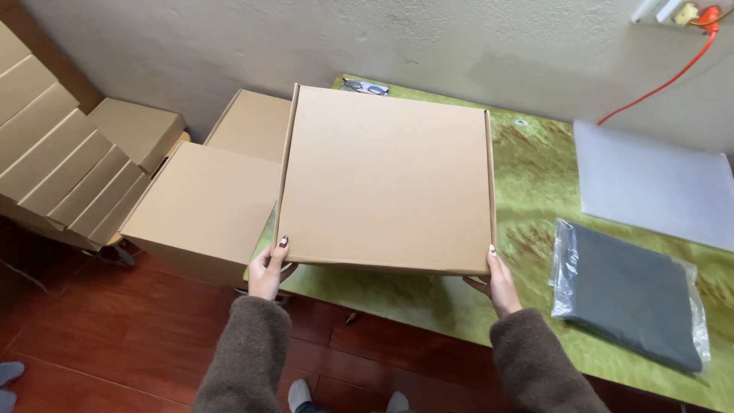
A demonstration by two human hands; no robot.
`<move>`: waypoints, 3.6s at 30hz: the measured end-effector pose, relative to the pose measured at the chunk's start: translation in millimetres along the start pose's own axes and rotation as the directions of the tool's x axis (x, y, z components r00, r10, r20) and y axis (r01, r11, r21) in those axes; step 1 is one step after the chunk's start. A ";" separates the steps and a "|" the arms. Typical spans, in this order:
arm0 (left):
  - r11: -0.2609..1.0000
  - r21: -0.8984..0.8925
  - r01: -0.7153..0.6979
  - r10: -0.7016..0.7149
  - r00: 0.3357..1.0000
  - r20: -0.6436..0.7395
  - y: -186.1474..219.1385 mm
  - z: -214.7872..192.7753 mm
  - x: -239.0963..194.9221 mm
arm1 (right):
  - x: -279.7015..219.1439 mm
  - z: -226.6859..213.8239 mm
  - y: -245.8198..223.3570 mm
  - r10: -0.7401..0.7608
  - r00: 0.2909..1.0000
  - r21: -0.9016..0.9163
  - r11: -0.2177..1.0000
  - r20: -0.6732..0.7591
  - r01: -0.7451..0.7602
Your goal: The person hangs a grey t-shirt on a metal hanger and places it on a clothing rack. Then they open a cardboard box, remove a black garment in a plastic bag, and place the empty box aside. Finally, they unpack the garment from the bag and fold it on the table.
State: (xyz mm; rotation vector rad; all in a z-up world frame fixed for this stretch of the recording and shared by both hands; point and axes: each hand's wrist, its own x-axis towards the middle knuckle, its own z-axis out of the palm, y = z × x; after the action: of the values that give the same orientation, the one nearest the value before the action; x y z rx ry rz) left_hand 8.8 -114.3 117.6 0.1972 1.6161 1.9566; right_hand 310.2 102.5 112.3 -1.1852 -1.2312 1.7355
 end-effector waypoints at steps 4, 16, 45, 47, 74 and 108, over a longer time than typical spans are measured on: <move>0.999 0.012 -0.032 0.033 0.999 -0.032 9.7 -50.4 26.1 | -2.5 58.1 3.7 0.008 0.999 -0.017 1.000 0.035 -0.008; 0.999 0.051 -0.009 0.016 0.991 -0.135 60.8 -207.3 100.0 | -22.8 234.9 51.4 0.015 1.000 -0.072 0.997 0.026 -0.014; 0.940 0.329 -0.091 0.061 0.993 0.099 183.4 -212.7 364.8 | 179.9 402.1 2.3 -0.214 0.973 -0.050 0.974 0.088 0.219; 0.908 0.413 -0.070 0.035 0.995 0.092 196.1 -202.2 375.9 | 194.4 406.2 -2.2 -0.219 0.972 -0.054 0.973 0.080 0.224; 0.900 0.420 -0.122 0.044 0.981 0.190 110.1 -198.6 586.2 | 284.4 483.6 46.7 -0.226 0.973 -0.782 0.615 -0.053 0.101; 0.618 0.768 0.167 -0.398 0.909 0.122 -32.9 -181.0 663.3 | 295.9 465.0 90.8 -0.328 0.934 -0.848 0.527 -0.141 0.057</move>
State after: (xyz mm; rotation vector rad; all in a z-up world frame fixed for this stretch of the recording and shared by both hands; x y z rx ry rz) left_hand -605.8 81.1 -123.2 0.4806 2.0137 0.8676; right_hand -230.6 191.0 4.2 -1.6555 -2.0051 0.6835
